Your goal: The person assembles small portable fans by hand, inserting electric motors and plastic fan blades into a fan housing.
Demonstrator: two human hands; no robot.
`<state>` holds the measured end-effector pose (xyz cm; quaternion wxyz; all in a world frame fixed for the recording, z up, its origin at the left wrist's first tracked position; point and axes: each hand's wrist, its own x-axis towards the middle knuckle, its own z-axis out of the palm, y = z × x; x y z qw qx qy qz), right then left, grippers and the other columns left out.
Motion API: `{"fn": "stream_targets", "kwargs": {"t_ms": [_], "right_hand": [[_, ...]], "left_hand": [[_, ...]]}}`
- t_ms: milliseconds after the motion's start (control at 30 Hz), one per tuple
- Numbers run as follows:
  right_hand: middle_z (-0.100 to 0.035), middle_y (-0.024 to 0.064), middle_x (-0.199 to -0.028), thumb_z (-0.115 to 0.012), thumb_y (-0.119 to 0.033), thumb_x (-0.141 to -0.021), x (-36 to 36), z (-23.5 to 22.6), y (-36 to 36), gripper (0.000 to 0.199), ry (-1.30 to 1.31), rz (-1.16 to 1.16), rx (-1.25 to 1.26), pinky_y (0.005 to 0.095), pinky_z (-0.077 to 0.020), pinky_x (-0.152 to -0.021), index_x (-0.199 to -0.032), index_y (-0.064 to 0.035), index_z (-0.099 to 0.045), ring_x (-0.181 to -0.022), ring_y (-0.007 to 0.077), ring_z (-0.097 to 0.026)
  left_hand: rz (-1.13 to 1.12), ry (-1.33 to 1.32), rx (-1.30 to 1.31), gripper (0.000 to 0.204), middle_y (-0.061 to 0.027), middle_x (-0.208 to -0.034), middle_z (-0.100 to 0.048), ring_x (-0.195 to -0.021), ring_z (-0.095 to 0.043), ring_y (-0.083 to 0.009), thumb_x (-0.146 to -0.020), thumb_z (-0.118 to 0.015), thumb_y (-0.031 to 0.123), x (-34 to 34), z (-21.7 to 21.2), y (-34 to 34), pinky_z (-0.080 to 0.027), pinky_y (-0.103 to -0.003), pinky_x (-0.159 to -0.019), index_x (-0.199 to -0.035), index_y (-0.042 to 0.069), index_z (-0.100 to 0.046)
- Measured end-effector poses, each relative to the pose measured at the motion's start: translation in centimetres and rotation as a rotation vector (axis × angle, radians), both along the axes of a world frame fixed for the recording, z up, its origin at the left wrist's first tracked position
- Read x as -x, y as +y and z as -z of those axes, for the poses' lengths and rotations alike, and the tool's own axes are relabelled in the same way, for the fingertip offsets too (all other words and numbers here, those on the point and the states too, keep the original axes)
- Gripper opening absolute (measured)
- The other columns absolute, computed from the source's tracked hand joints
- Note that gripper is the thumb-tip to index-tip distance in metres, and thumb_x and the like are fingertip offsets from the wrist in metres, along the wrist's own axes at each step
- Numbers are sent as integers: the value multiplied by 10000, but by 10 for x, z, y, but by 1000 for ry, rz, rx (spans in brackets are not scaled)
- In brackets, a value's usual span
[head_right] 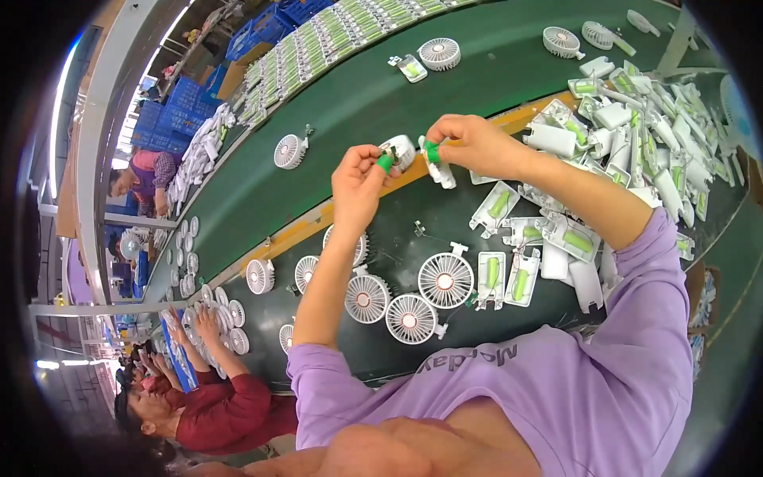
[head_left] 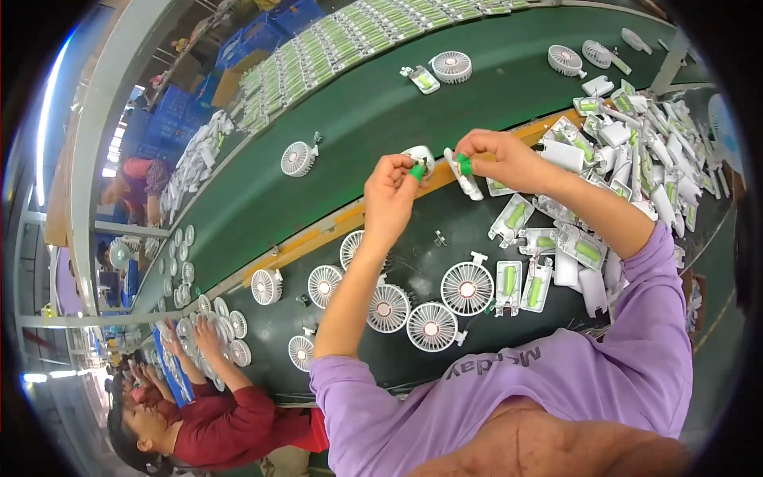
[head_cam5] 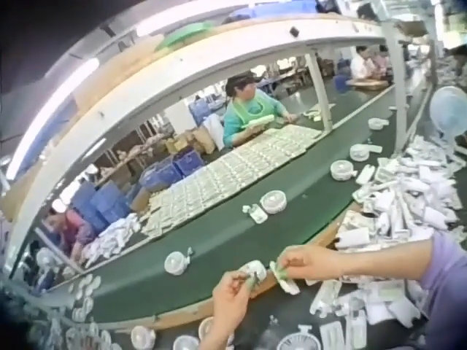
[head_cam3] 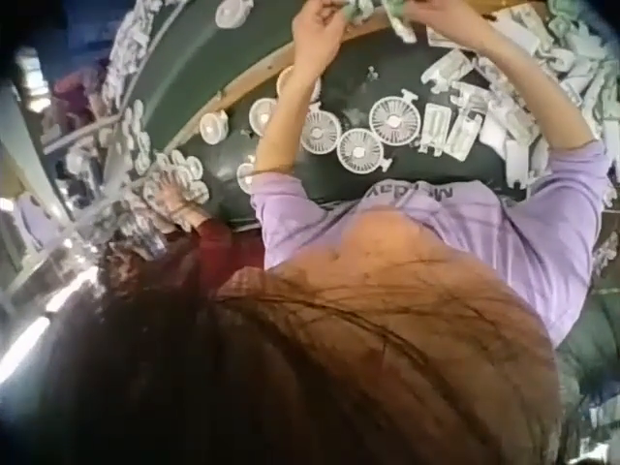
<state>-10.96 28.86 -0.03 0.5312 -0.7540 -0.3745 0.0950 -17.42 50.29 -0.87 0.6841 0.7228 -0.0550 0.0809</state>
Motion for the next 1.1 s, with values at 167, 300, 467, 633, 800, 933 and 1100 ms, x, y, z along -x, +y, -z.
{"fn": "stream_targets", "kwargs": {"t_ms": [167, 300, 467, 633, 800, 933, 1100], "right_hand": [[-553, 23, -839, -515, -91, -820, 19, -23, 3, 137, 197, -20, 58, 237, -412, -665, -934, -21, -541, -764, 78, -494], [-531, 36, -822, -532, -86, -805, 21, -26, 0, 119, 137, -15, 80, 256, -410, -655, -899, -14, -534, -758, 102, -497], [-515, 62, -812, -554, -62, -776, 16, -23, -6, 106, -124, 0, 92, 288, -409, -699, -866, -10, -531, -778, 179, -505], [-538, 71, -809, -600, -49, -722, 16, -37, -12, 112, -372, -65, 250, 351, -399, -759, -815, -25, -544, -838, 249, -508], [-549, 64, -792, -622, -46, -691, 18, -43, -12, 117, -518, -73, 268, 365, -379, -796, -783, -30, -552, -833, 250, -514], [-562, 61, -768, -623, -36, -675, 15, -41, -12, 116, -568, -107, 227, 366, -383, -789, -767, -29, -552, -801, 247, -525], [-566, 62, -765, -627, -32, -662, 14, -36, -11, 118, -572, -115, 154, 363, -423, -716, -749, -27, -548, -781, 253, -531]], "left_hand": [[65, 55, 26, 137, -98, -907, -591, -763, -610, -138, -858, -445, -45, 11, -5, -15, -501, -244, -669, -991, -29, -468], [117, 37, 12, 135, -79, -897, -593, -770, -601, -116, -877, -470, 3, 18, -12, -23, -488, -235, -654, -1010, -20, -467], [155, 67, -20, 156, -102, -912, -612, -789, -615, -141, -875, -468, -19, 25, -16, -27, -502, -245, -707, -1011, -57, -534], [183, 120, 39, 163, -95, -919, -614, -793, -613, -137, -867, -493, -19, 28, -13, -26, -498, -240, -709, -1013, -58, -553], [173, 81, -11, 140, -87, -905, -617, -785, -606, -126, -851, -527, -21, 32, -13, -30, -494, -238, -706, -977, -53, -579], [155, 23, -72, 117, -64, -821, -629, -730, -604, -105, -814, -554, -27, 35, -13, -30, -491, -231, -665, -923, -37, -597], [154, 6, -102, 111, -71, -800, -633, -705, -601, -102, -804, -561, -26, 34, -12, -34, -485, -230, -645, -906, -40, -605]]}}
